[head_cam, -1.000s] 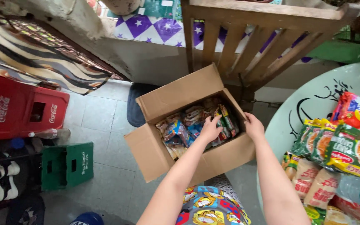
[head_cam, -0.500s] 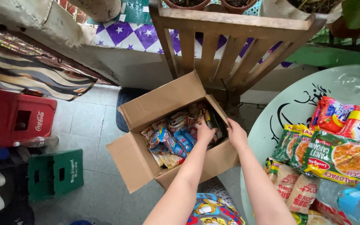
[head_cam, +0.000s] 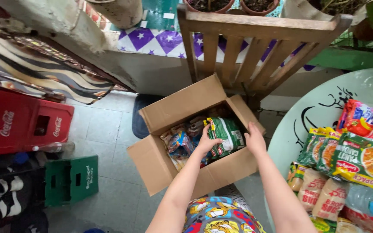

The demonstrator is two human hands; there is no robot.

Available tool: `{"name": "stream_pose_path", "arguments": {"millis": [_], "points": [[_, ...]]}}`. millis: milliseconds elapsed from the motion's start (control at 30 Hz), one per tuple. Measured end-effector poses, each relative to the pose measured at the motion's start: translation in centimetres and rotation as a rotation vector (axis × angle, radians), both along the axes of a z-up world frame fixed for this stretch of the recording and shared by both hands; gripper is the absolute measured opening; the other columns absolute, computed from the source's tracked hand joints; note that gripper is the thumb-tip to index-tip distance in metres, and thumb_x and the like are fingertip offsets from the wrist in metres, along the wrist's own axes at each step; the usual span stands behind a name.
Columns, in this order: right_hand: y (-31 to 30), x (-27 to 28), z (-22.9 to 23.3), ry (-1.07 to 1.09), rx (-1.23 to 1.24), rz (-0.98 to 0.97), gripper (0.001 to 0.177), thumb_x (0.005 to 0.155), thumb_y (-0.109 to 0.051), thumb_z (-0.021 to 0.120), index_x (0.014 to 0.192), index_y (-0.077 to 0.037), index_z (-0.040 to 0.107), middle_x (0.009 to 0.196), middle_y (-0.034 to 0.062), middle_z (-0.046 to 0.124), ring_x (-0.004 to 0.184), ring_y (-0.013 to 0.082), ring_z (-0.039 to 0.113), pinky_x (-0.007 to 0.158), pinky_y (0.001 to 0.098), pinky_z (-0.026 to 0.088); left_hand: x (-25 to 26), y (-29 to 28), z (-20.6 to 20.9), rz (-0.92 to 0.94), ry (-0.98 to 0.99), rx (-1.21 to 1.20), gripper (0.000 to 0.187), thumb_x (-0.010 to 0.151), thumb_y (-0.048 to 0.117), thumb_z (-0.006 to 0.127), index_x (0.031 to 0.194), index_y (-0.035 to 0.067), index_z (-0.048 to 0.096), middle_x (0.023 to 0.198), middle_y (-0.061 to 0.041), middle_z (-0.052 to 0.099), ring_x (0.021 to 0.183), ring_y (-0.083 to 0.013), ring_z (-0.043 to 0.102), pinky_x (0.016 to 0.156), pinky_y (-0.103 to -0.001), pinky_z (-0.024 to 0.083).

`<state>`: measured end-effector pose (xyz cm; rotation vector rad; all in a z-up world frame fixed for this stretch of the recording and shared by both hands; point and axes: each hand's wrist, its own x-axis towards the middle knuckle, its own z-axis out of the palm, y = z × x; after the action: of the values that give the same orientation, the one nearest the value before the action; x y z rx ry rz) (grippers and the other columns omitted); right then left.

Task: Unpacking a cardboard box filled with various packaged food items and placing them on a table.

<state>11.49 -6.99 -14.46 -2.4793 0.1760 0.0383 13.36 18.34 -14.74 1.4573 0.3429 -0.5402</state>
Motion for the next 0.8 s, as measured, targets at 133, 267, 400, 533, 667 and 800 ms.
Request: {"name": "stream_pose_path", "arguments": {"millis": [133,267,400,533,667,800], "points": [[0.3,0.6,1.9,0.202,0.147,-0.103,0.056,0.095,-0.021,0.064,0.145,0.0,0.049,0.15,0.0206,0.051,0.137,0.0346,0.05,0.112,0.0403,0.04,0.0,2.7,4.9,0.0,0.06,-0.158,0.111,0.066,0.001,0.084,0.16,0.015,0.028,0.136,-0.014,0.062,0.118,-0.0237,0.063,0.097,-0.037,0.055],[4.2,-0.1,7.2,0.37,0.538,-0.152,0.055,0.098,-0.033,0.062,0.146,-0.007,0.055,0.144,0.0134,0.062,0.135,0.0285,0.057,0.113,0.0379,0.043,0.0,3.8,8.7,-0.065,-0.287,-0.047,0.108,0.067,0.003,0.086,0.159,0.014,0.03,0.143,-0.017,0.054,0.124,-0.0265,0.059,0.102,-0.039,0.051],[8.3,-1.4,10.7,0.233,0.679,-0.135,0.064,0.099,-0.035,0.063,0.156,-0.013,0.046,0.151,0.0088,0.042,0.138,0.0264,0.043,0.111,0.04,0.037,-0.8,2.8,22.4,-0.238,-0.561,0.453,0.102,0.071,0.014,0.085,0.16,0.02,0.034,0.135,-0.025,0.049,0.118,-0.0379,0.059,0.101,-0.045,0.051],[8.9,-2.4,14.9,0.308,1.22,-0.295,0.072,0.092,-0.037,0.061,0.157,-0.021,0.033,0.147,0.0034,0.051,0.133,0.0205,0.052,0.106,0.0423,0.045,-2.1,1.9,25.2,-0.358,-0.641,0.608,0.097,0.076,0.022,0.082,0.162,0.024,0.037,0.128,-0.023,0.053,0.113,-0.0377,0.061,0.099,-0.045,0.053],[8.1,-4.0,15.6,0.161,1.596,-0.2,0.07,0.092,-0.044,0.066,0.152,-0.014,0.045,0.142,0.0074,0.058,0.125,0.0245,0.059,0.102,0.0454,0.05,-3.2,1.4,25.3,-0.419,-1.079,0.575,0.098,0.077,0.027,0.085,0.161,0.011,0.037,0.133,-0.018,0.056,0.122,-0.0392,0.057,0.111,-0.053,0.038],[7.6,-6.3,14.9,0.064,1.849,-0.489,0.068,0.093,-0.042,0.072,0.147,-0.007,0.053,0.141,0.0092,0.064,0.128,0.0255,0.061,0.11,0.0428,0.048,-2.9,1.8,23.5,-0.53,-1.035,0.312,0.08,0.088,0.031,0.085,0.155,0.009,0.047,0.14,-0.012,0.061,0.131,-0.0338,0.058,0.121,-0.049,0.037]]}}
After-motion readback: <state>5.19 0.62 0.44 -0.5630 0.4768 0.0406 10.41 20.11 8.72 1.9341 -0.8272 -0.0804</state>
